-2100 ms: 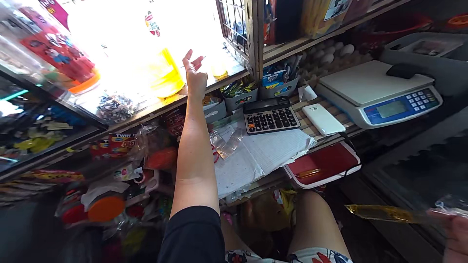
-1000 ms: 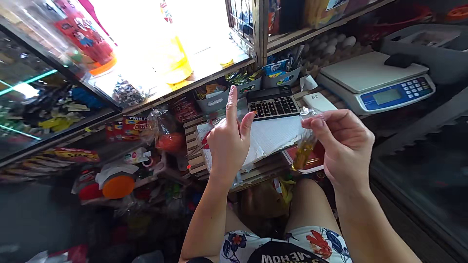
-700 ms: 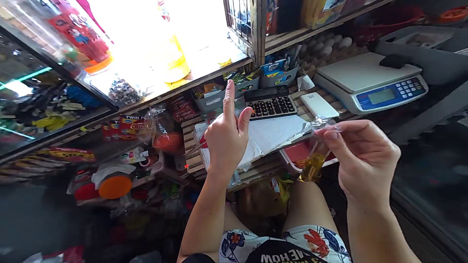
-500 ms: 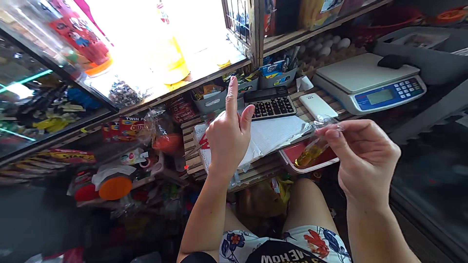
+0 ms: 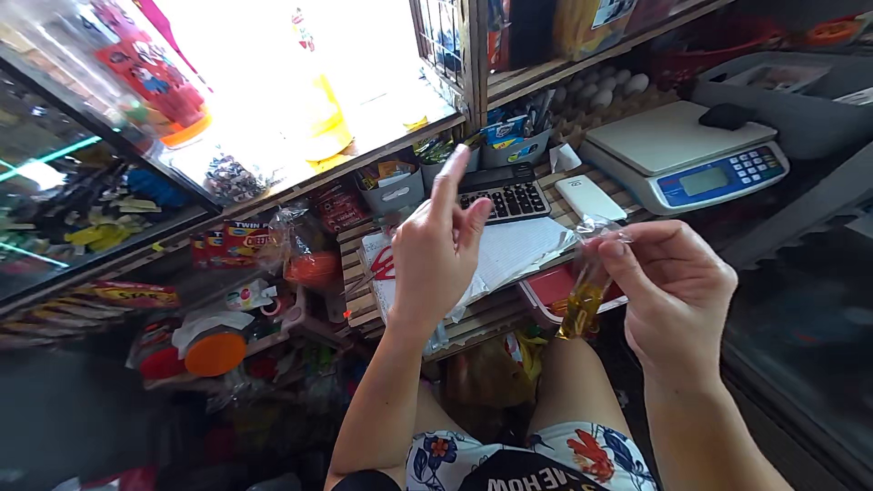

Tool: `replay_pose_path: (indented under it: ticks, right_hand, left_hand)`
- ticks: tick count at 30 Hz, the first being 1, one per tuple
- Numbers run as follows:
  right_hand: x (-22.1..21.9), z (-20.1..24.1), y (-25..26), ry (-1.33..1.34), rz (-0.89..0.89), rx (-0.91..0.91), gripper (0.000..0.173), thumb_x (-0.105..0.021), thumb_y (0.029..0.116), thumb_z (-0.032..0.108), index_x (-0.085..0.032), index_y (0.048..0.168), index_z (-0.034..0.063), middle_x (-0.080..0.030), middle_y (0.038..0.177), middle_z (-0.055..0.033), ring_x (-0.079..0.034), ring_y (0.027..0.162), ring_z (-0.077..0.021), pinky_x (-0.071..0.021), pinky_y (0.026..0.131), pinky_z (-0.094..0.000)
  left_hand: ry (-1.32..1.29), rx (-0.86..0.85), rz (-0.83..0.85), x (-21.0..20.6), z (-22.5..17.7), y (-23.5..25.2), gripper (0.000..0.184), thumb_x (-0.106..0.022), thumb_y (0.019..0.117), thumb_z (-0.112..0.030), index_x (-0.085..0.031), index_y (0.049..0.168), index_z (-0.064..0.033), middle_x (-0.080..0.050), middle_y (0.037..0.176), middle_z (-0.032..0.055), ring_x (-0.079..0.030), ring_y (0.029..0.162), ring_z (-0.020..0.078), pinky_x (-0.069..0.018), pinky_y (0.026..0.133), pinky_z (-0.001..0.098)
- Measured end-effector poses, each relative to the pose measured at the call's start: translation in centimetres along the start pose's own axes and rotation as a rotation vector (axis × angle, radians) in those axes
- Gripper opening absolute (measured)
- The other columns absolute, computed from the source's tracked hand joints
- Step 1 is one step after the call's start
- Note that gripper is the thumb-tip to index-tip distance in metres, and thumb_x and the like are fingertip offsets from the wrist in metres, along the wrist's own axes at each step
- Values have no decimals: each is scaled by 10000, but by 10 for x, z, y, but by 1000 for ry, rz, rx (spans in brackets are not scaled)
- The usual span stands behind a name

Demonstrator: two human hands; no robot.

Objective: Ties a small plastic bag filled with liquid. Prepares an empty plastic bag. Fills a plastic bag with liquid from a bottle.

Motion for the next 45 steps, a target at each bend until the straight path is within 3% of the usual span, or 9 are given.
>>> replay_pose_path:
  ticks: [4, 9, 14, 20, 27, 31, 36, 42, 45]
  right_hand:
    - [-19, 12, 27, -27, 115, 51, 130, -659, 991, 127, -664, 1114, 169, -714, 1108, 72, -693, 1020, -67, -593, 907, -254]
    - [-40, 6, 67, 16, 206, -14, 96, -663, 981, 104, -636, 1073, 100, -670, 952, 44, -665, 892, -47, -580, 813, -225]
    - [-58, -21, 87, 111, 222, -141, 78, -660, 971, 74, -657, 1049, 68, -688, 922, 28, -671, 872, -45, -581, 831, -237]
    - [-73, -49, 91, 120, 235, -182, 88, -675, 964, 81, -676, 1042, 41, -692, 907, 13, -668, 844, -43, -576, 810, -240]
    - [-78, -59, 92, 109, 195, -193, 95, -700, 949, 64, -678, 1033, 27, -706, 909, 2, -679, 831, -40, -584, 802, -231]
    - [-77, -60, 91, 99, 207, -200, 109, -713, 942, 75, -660, 1030, 39, -692, 900, 18, -669, 825, -32, -575, 797, -229]
    - [-75, -58, 92, 252, 554, -250, 436, -310, 1112, 241, -495, 1430, 7, -618, 1352, -67, -546, 1306, -124, -412, 1144, -349]
    - [-94, -51, 94, 305, 498, -329, 349, -257, 1122, 195, -584, 1026, 119, -624, 939, 50, -612, 1001, -49, -493, 961, -274]
    - [-100, -47, 87, 246, 478, -313, 335, -254, 1119, 183, -559, 1001, 112, -616, 905, 48, -615, 979, -43, -494, 952, -274]
  left_hand:
    - [-403, -184, 228, -1, -14, 9, 402, -746, 934, -207, -649, 1272, -13, -613, 1190, 84, -600, 1089, 141, -536, 928, 279]
    - [-361, -269, 109, -2, -1, 36, 114, -691, 961, -68, -715, 1033, 17, -658, 1042, 109, -655, 969, 136, -574, 861, 265]
    - [-355, -47, 279, 10, 16, 61, 319, -580, 1046, -208, -589, 1317, -40, -697, 1168, 61, -694, 964, 97, -588, 852, 280]
    - [-154, 31, 319, 4, 31, 77, 181, -634, 1021, -224, -703, 1039, -58, -707, 960, 27, -652, 838, 59, -530, 771, 244]
    - [-103, 52, 438, -4, 27, 90, 402, -694, 978, -137, -598, 1356, -41, -682, 1002, 99, -649, 806, 128, -540, 754, 274]
    - [-104, 14, 477, -8, 24, 98, 115, -691, 970, -108, -764, 1056, -85, -709, 1002, 40, -646, 806, 58, -536, 757, 223]
    - [-148, -22, 500, 2, 20, 105, 81, -706, 947, -94, -761, 1004, -78, -687, 985, 33, -644, 890, 57, -524, 818, 211]
    - [-166, -37, 388, 3, 24, 100, 61, -718, 939, -95, -766, 976, -92, -718, 956, -2, -657, 892, 10, -525, 845, 188]
    - [-137, 18, 324, 9, 26, 103, 78, -700, 964, -142, -755, 1007, -108, -725, 954, -41, -661, 892, -18, -528, 850, 187]
Point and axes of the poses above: each hand's wrist, its own y-axis towards the middle knuckle, its own x-axis out of the back of the hand, z = x × y, the point moved 2 cm from there along y, towards the middle knuckle
